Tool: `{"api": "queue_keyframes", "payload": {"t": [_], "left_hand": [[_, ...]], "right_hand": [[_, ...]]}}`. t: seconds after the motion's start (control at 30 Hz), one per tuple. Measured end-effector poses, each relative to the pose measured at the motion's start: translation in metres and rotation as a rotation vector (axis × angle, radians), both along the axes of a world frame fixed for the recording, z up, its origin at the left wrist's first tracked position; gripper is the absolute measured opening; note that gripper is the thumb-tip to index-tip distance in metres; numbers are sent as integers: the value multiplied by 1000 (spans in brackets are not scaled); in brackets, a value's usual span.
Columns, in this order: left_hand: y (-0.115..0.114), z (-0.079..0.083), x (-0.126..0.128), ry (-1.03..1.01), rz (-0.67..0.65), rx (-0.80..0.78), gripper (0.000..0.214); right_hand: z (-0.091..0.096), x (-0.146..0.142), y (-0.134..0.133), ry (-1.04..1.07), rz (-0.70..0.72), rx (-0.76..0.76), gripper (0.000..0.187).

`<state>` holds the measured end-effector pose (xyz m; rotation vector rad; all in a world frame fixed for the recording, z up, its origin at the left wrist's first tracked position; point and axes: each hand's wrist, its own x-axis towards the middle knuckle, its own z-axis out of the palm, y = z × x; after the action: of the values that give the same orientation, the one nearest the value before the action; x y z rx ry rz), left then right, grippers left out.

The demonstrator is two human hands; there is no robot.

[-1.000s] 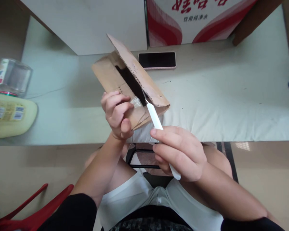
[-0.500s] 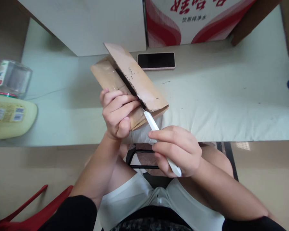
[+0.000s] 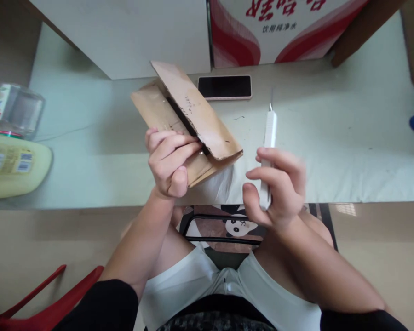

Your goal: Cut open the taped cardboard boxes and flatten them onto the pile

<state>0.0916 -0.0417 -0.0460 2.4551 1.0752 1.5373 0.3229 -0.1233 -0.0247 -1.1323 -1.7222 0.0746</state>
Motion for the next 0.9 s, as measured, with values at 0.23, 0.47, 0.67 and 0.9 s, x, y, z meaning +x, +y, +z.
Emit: {"api": "queue_keyframes", "payload": {"t": [0.23, 0.47, 0.67, 0.9], "left_hand": [[6, -11, 3, -4, 65, 71, 62], [2, -1, -3, 93, 39, 24, 64], [4, 2, -3, 75, 12, 89, 58], [5, -3, 1, 111, 76, -3, 58]], "right_hand": [[-4, -18, 23, -67, -25, -69, 27], [-18, -18, 32, 18, 78, -158, 35], [-22, -18, 34, 21, 74, -189, 37], [-27, -19, 35, 53, 81, -224, 42]]}}
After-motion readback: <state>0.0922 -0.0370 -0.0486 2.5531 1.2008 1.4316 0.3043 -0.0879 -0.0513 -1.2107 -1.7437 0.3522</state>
